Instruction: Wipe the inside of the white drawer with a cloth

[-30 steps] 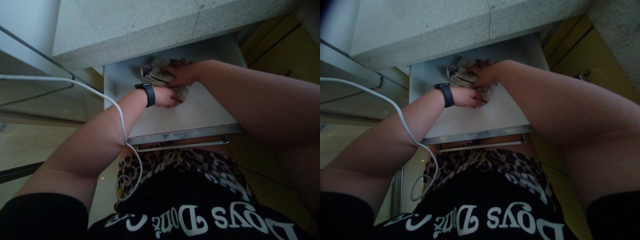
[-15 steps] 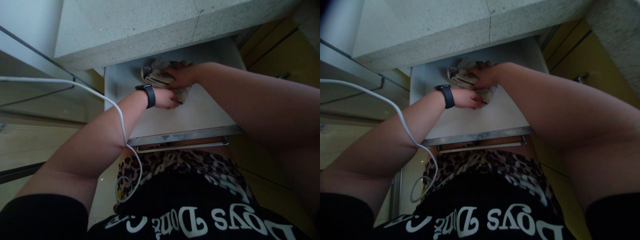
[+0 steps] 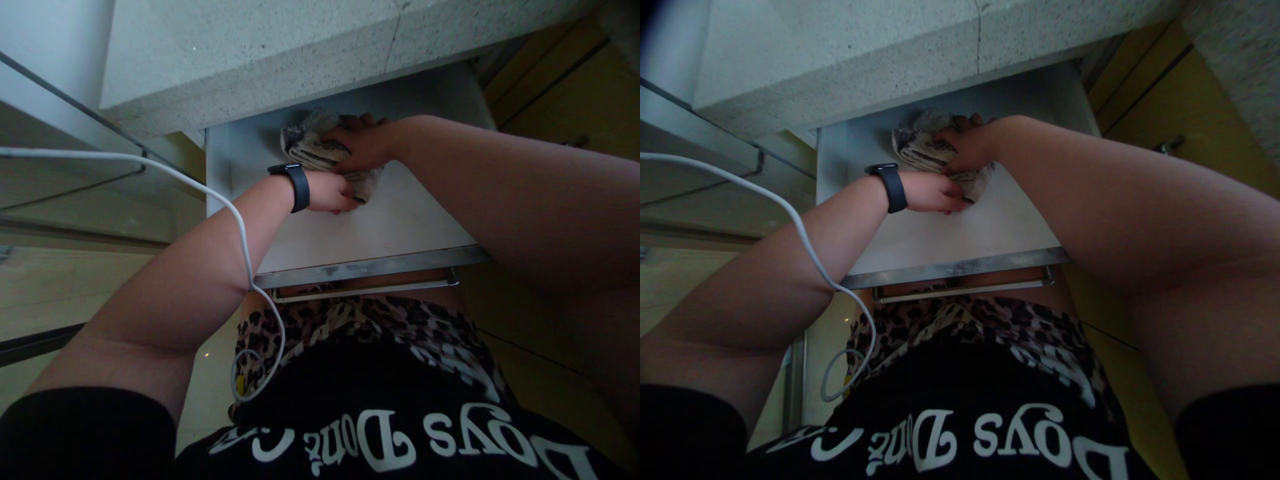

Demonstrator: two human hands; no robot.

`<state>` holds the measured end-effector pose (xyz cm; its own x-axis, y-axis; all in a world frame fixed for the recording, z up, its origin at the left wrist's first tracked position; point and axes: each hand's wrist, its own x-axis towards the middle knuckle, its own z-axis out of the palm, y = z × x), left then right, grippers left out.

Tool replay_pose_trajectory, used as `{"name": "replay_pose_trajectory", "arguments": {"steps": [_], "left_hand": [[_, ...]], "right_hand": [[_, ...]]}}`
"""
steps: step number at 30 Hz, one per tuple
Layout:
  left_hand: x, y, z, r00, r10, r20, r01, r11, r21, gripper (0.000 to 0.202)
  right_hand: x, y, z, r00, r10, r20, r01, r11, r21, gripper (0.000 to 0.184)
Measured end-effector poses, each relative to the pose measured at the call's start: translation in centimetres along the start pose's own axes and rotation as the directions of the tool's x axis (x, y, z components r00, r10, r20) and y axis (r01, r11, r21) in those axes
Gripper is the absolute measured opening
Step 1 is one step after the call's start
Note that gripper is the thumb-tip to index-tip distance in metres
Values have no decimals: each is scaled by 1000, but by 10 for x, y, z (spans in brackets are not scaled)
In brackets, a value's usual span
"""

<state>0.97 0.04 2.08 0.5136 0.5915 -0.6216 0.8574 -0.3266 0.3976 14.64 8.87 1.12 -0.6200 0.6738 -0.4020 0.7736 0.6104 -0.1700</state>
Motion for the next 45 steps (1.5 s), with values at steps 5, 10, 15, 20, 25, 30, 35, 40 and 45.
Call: {"name": "replay_pose_trajectory", "arguments": {"steps": [5, 10, 15, 20, 25, 30, 35, 40, 45], "left_hand": [[3, -4, 2, 1000, 9, -8, -9, 1000, -23, 46], [5, -6, 3, 1000, 6, -16, -7, 999, -52, 46], [5, -6, 3, 1000, 13, -24, -14, 998, -53, 45], [3, -2, 1, 1000, -3, -3, 3, 999, -38, 47], [1, 1, -1, 999, -35, -6, 35, 999, -23, 46], [2, 0, 0, 1000, -27, -2, 27, 996, -79, 47], [0, 5, -1, 999, -49, 7, 50, 996, -80, 45], [0, 6, -2, 999, -31, 9, 32, 998, -52, 45], [2, 1, -1, 1000, -9, 1, 9, 998, -65, 43]], "right_hand": [[2, 1, 0, 1000, -16, 3, 16, 1000, 1, 95], [0, -1, 0, 1000, -14, -10, 14, 1000, -14, 94], [-1, -3, -1, 1000, 0, -4, 0, 1000, -16, 96], [0, -3, 0, 1000, 15, -16, -15, 1000, -10, 97], [2, -2, 1, 1000, 8, -14, -8, 1000, -11, 98], [-1, -4, -1, 1000, 12, -13, -12, 1000, -25, 95], [-3, -7, -3, 999, 33, -14, -33, 999, -35, 93], [-1, -6, -2, 1000, 25, -17, -26, 999, -32, 96], [2, -3, -1, 999, 17, -35, -17, 1000, -13, 95]]}}
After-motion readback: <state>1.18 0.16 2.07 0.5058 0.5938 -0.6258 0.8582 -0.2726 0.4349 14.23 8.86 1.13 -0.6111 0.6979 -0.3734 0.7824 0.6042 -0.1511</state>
